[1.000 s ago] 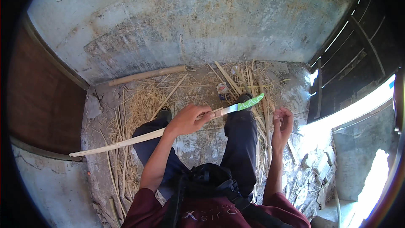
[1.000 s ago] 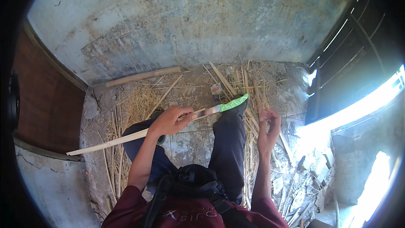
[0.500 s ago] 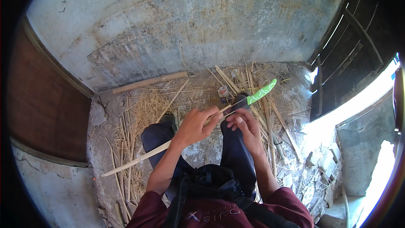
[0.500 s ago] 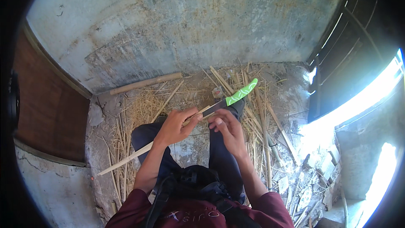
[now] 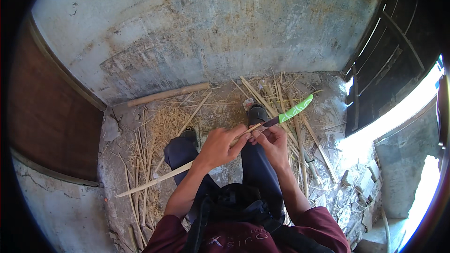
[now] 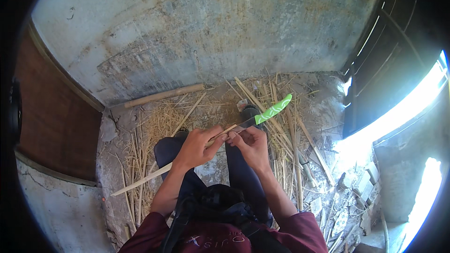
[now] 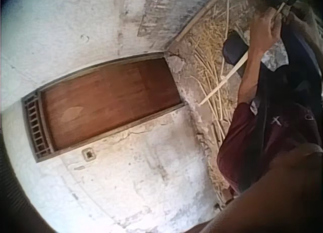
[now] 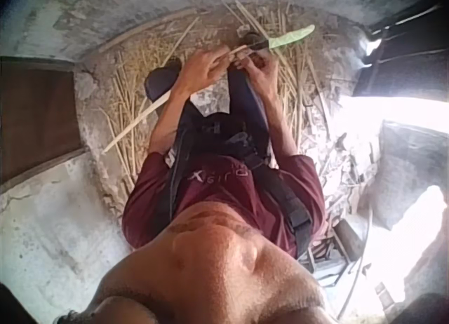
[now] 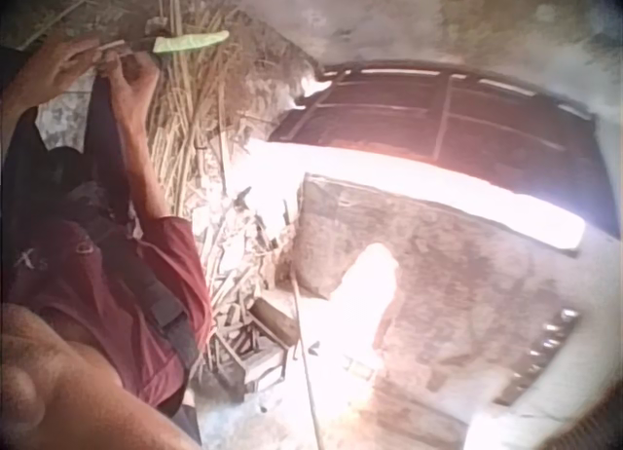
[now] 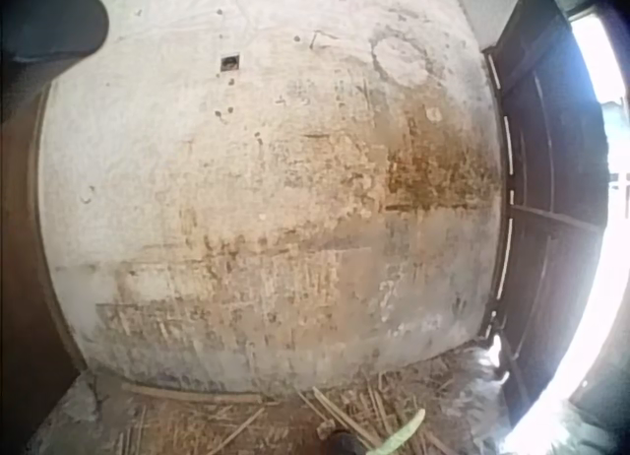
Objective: The person strips layers from a length of bamboo using a knife while sitting on the floor.
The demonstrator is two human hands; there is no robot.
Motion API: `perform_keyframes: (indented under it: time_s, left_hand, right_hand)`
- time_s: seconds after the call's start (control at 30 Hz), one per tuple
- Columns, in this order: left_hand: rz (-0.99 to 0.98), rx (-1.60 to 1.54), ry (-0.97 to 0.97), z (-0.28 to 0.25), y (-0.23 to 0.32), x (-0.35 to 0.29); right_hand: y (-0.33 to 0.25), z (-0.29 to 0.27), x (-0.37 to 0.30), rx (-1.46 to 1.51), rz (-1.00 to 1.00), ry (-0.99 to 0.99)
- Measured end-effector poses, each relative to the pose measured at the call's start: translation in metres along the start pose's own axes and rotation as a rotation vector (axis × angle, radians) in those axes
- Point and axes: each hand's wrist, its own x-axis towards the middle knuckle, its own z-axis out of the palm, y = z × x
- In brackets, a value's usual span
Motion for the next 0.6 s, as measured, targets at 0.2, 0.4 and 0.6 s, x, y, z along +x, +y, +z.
perform_keyframes:
  time_s: [0.2,0.4,0.6]
  left_hand:
    - [-0.013,0.031,-0.018,-0.002,0.006,-0.001]
    - [-0.04,0.119,0.016,-0.005,0.012,-0.001]
    - [-0.062,0.107,0.135,-0.037,0.037,0.018]
  right_hand:
    - [0.006,0.005,-0.002,0.004,-0.081,0.051]
    - [0.005,0.019,0.001,0.032,-0.238,0.088]
    - [-0.022,0.038,0.026,-0.07,-0.504,0.183]
